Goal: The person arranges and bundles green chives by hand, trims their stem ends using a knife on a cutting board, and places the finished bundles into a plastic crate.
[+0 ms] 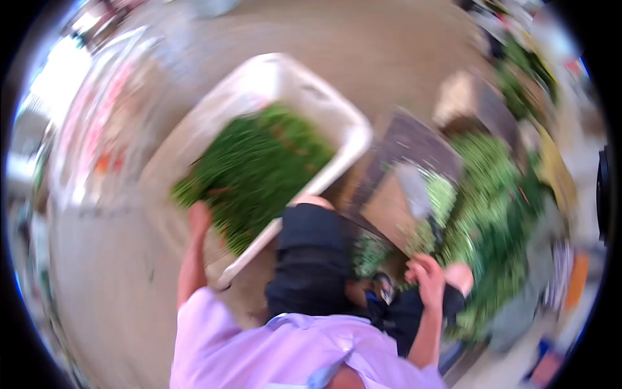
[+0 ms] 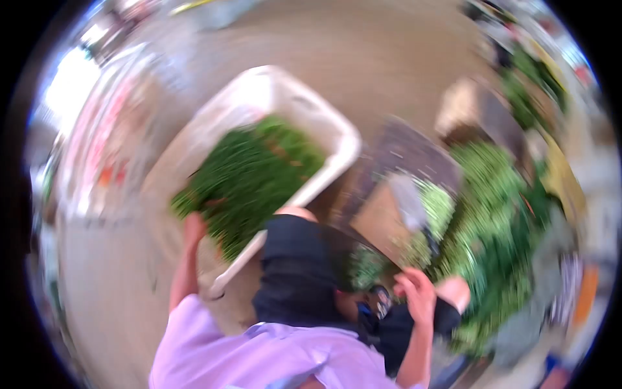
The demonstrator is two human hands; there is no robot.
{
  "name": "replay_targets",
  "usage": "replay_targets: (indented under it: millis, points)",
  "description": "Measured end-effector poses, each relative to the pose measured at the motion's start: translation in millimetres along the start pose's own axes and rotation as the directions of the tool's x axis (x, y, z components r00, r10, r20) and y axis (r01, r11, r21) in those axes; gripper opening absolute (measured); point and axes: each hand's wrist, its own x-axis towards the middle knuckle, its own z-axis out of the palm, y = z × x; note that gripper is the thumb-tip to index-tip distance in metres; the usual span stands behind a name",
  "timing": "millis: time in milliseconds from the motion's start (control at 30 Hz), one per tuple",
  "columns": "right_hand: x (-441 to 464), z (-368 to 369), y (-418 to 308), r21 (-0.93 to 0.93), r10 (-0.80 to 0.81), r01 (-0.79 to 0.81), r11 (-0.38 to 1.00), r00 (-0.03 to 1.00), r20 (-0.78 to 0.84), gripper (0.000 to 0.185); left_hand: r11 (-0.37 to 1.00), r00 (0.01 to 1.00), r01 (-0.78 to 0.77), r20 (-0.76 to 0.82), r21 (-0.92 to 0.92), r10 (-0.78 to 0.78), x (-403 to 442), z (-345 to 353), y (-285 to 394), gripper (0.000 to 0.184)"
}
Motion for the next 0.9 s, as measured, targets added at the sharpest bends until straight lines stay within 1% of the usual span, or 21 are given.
replay_targets:
  millis: [33,67,100,133,167,267,300,367,400,433,500,533,567,600,633,667,700,733,800,867,900]
  points:
    - [-6,-1,2,0.069,-0.007,0.004,0.998,0.999,0.043,0.029,0.991,0.986,-0.007,0.166,-0.132,0.029,2,-33,19,0.018]
    - [-19,3,-11,0.195,-0.068,0.049,0.98,0.994,0.091,0.029,0.975,0.99,-0.102,0.075,-0.199,0.119,5,-44,29,0.022]
    - [-25,-3,-8,0.101,-0.007,-0.004,0.995,0.995,0.104,0.029,0.915,0.943,-0.321,0.005,-0.246,0.332,6,-52,27,0.023]
    - [-32,-9,0,0.151,-0.057,0.037,0.988,0.99,0.129,0.03,0.932,0.984,-0.098,0.103,-0.35,0.142,-1,-114,83,0.021]
    - [-44,-10,-1,0.176,-0.094,0.073,0.982,0.989,0.113,0.03,0.815,0.969,0.147,0.249,-0.56,-0.004,0,-142,104,0.021]
    - [-76,-35,2,0.279,-0.204,0.174,0.945,0.975,0.084,0.028,0.44,0.982,0.139,0.065,-0.887,-0.177,-40,-228,210,0.01]
    - [-84,-43,5,0.343,-0.269,0.216,0.914,0.956,0.114,0.027,0.44,0.988,0.111,0.053,-0.891,-0.142,-50,-244,235,0.01]
    - [-99,-66,13,0.402,-0.332,0.302,0.865,0.943,0.006,0.024,0.546,0.999,-0.012,0.011,-0.838,0.038,-74,-272,279,0.011]
    - [-105,-80,15,0.431,-0.338,0.327,0.841,0.94,-0.053,0.023,0.415,0.995,-0.058,-0.016,-0.908,0.103,-99,-289,318,0.009]
    - [-109,-96,22,0.433,-0.331,0.364,0.825,0.931,-0.154,0.022,0.442,0.974,-0.104,-0.001,-0.891,0.227,-130,-320,361,0.008]
    - [-114,-136,36,0.394,-0.252,0.372,0.841,0.912,-0.323,0.023,0.44,0.875,-0.141,0.097,-0.887,0.475,-157,-303,393,0.008]
    - [-113,-158,47,0.368,-0.211,0.368,0.854,0.891,-0.402,0.023,0.423,0.766,-0.192,0.134,-0.886,0.628,-170,-280,402,0.007]
    - [-107,-184,64,0.255,-0.145,0.294,0.921,0.868,-0.476,0.024,0.538,0.626,-0.162,0.335,-0.827,0.704,-185,-276,418,0.008]
    - [-97,-208,85,0.148,-0.089,0.201,0.968,0.833,-0.546,0.026,0.491,0.44,-0.042,0.425,-0.87,0.791,-190,-223,408,0.01]
    - [-89,-230,108,-0.113,-0.181,0.141,0.984,0.791,-0.585,0.027,0.373,0.287,-0.391,0.273,-0.842,0.918,-199,-171,395,0.021]
    - [-84,-249,122,-0.364,-0.28,0.057,0.93,0.751,-0.598,0.028,0.618,0.175,-0.519,0.633,-0.591,0.754,-212,-210,425,0.045]
    - [-83,-263,120,-0.457,-0.223,-0.068,0.887,0.802,-0.554,0.032,0.423,0.203,-0.769,0.444,-0.48,0.873,-227,-201,422,0.067]
    - [-74,-275,131,-0.62,-0.257,-0.13,0.774,0.83,-0.495,0.037,0.589,0.329,-0.648,0.519,-0.484,0.789,-243,-206,435,0.075]
    - [-49,-286,151,-0.905,-0.346,-0.114,0.41,0.898,-0.27,0.046,0.497,0.313,-0.641,0.392,-0.584,0.865,-245,-201,438,0.074]
    - [-15,-300,197,-0.946,-0.497,0.081,0.315,0.863,-0.091,0.059,0.548,0.299,-0.559,0.466,-0.622,0.833,-242,-232,451,0.073]
    - [2,-304,206,-0.969,-0.496,0.137,0.204,0.868,0.019,0.069,0.531,0.342,-0.582,0.407,-0.616,0.847,-241,-246,453,0.07]
